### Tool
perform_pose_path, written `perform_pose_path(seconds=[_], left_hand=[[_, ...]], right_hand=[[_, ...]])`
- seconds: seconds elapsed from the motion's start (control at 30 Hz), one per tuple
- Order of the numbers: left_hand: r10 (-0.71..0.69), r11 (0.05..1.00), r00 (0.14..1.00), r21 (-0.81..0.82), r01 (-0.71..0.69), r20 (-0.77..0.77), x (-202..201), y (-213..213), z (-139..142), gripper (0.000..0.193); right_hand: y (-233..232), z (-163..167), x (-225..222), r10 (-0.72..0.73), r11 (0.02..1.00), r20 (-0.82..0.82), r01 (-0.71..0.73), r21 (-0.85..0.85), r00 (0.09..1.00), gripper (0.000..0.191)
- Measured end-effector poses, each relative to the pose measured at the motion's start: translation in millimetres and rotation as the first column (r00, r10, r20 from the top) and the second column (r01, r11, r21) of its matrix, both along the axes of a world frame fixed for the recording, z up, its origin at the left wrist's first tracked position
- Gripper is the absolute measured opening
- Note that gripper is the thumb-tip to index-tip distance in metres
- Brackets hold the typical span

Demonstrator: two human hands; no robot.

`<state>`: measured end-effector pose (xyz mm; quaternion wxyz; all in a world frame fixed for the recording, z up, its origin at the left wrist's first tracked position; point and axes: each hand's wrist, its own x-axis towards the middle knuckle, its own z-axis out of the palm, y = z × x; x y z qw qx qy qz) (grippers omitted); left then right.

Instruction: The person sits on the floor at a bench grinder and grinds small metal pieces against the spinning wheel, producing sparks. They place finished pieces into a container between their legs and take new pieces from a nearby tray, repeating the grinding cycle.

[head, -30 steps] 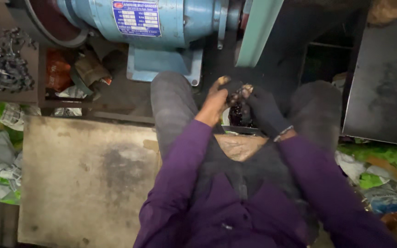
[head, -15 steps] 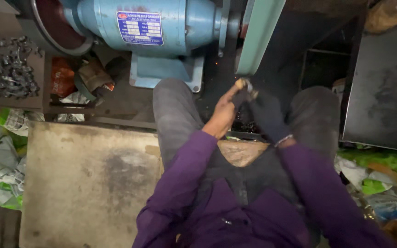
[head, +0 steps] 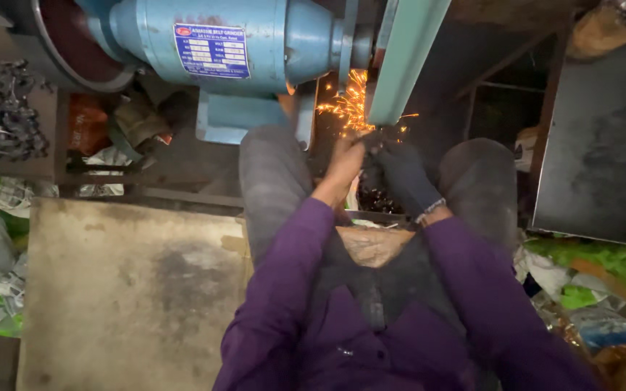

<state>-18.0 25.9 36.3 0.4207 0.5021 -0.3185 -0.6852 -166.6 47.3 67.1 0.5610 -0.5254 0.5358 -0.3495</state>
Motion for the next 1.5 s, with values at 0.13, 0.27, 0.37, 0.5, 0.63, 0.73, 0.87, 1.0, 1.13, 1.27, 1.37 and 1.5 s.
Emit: perform_pose_path(seconds=[0.13, 0.27, 0.37, 0.5, 0.63, 0.73, 0.87, 1.0, 1.13, 1.27, 1.37, 1.5], left_hand=[[0.004, 0.983, 0.983, 0.181, 0.03, -0.185, 12.8, 3.8, 2.8, 0.034], [0.099, 0.976, 0.968, 0.212, -0.05, -0.228, 13.2, 13.5, 10.9, 0.037], [0.091, 0.957, 0.993, 0.283, -0.067, -0.074, 0.3, 17.8, 17.4, 0.03], [0.075, 0.985, 0.769, 0.165, 0.04, -0.635, -17.0, 24.1, 22.3, 0.043], [-0.189, 0.982, 0.953, -0.04, 0.185, -0.238, -9.6, 31.4, 25.5, 0.046], [-0.528, 0.842, 0.81, 0.032, 0.539, 0.257, -3.0, 42.8, 33.0, 0.037], [-0.755, 0.655, 0.653, -0.131, 0.744, -0.062, -20.3, 68.1, 45.8, 0.058], [-0.875, 0.484, 0.474, -0.179, 0.857, -0.099, -43.4, 71.9, 44.7, 0.071], [-0.713, 0.7, 0.698, -0.116, 0.704, -0.071, -48.5, 61.6, 29.1, 0.063], [-0.577, 0.816, 0.815, 0.062, 0.574, 0.046, -43.9, 56.3, 24.7, 0.063], [-0.541, 0.841, 0.84, 0.025, 0.54, 0.054, -40.1, 51.9, 35.7, 0.066], [-0.437, 0.898, 0.899, -0.051, 0.437, 0.007, -43.3, 45.4, 48.8, 0.048]], right_hand=[[26.8, 21.1, 2.1, -0.071, 0.954, 0.215, 0.004, 0.299, 0.974, 0.016], [38.7, 37.2, 6.9, -0.276, 0.849, -0.227, 0.126, -0.514, 0.934, 0.028], [17.1, 35.8, 5.3, -0.265, 0.91, 0.127, 0.291, -0.295, 0.956, 0.025], [-14.2, 33.4, -1.6, -0.397, 0.914, 0.514, 0.375, 0.151, 0.76, 0.025], [-3.4, 49.3, -22.0, -0.421, 0.904, 0.169, 0.397, 0.159, 0.891, 0.029], [31.3, 65.0, -76.4, -0.311, 0.924, -0.305, 0.211, -0.319, 0.9, 0.025], [86.6, 56.7, -210.0, -0.662, 0.734, -0.594, 0.233, -0.638, 0.457, 0.03], [143.0, 24.1, -350.6, -0.383, 0.921, -0.84, -0.087, -0.38, -0.384, 0.028], [168.0, -1.9, -402.1, -0.422, 0.842, -0.906, 0.36, -0.403, -0.027, 0.044], [167.6, 8.1, -393.0, -0.44, 0.827, -0.896, 0.417, -0.376, 0.064, 0.031], [142.8, 49.1, -355.8, -0.595, 0.742, -0.799, 0.441, -0.505, 0.086, 0.028], [91.2, 88.5, -240.0, -0.617, 0.759, -0.235, 0.489, -0.429, 0.751, 0.037]])
